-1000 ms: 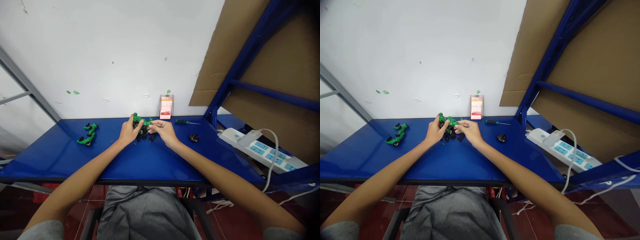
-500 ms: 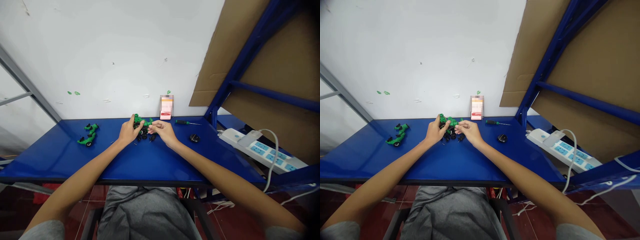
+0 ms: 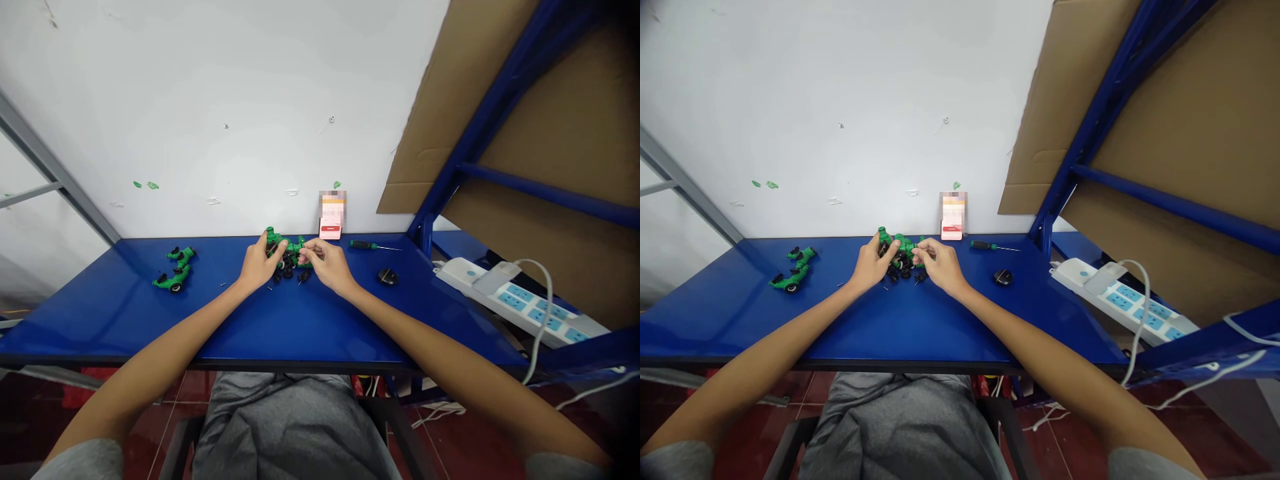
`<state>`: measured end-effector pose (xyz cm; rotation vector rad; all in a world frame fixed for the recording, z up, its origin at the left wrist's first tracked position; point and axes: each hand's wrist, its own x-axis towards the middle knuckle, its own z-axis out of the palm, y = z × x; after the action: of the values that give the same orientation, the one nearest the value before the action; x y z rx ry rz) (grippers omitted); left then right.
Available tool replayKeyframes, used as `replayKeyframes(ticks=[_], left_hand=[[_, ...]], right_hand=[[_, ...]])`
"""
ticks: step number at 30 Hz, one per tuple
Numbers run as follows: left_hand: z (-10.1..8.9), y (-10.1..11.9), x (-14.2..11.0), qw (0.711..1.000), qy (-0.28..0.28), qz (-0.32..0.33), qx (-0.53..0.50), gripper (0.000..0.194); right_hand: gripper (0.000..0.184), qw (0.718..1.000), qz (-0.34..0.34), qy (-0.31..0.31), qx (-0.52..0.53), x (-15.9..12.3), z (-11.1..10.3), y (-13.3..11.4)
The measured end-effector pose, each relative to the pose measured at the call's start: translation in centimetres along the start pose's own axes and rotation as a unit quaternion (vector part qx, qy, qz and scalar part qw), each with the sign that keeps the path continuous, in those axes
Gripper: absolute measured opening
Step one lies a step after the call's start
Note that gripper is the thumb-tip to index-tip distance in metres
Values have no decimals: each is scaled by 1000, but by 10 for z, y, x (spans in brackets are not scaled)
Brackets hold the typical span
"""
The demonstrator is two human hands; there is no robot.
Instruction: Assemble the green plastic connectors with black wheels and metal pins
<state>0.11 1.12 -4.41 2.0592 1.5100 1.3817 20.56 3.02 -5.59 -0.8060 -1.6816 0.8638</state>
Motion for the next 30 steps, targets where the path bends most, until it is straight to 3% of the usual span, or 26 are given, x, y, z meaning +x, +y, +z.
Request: replayKeyframes(ticks=[5, 8, 14, 18, 25, 30], left_hand=[[-5, -2, 6, 995, -74, -22, -60, 39], [-8, -4, 9, 994, -85, -23, -64, 40], [-8, -6, 9, 996, -71, -9, -53, 40], [-5, -7, 5, 998, -41, 11, 41, 37], [0, -13, 0, 983, 10, 54, 178, 52], [0, -12, 0, 984, 19, 48, 170, 51]], right_hand=[[33, 998, -22, -11, -51, -2, 0, 0], [35, 999, -22, -25, -43, -2, 1, 1], [39, 999, -2, -49, 1, 1, -2, -2], [45, 998, 24, -40, 44, 4, -2, -2], [48, 979, 104, -28, 176, 5, 1, -2], [47, 981, 94, -32, 167, 4, 0, -5]])
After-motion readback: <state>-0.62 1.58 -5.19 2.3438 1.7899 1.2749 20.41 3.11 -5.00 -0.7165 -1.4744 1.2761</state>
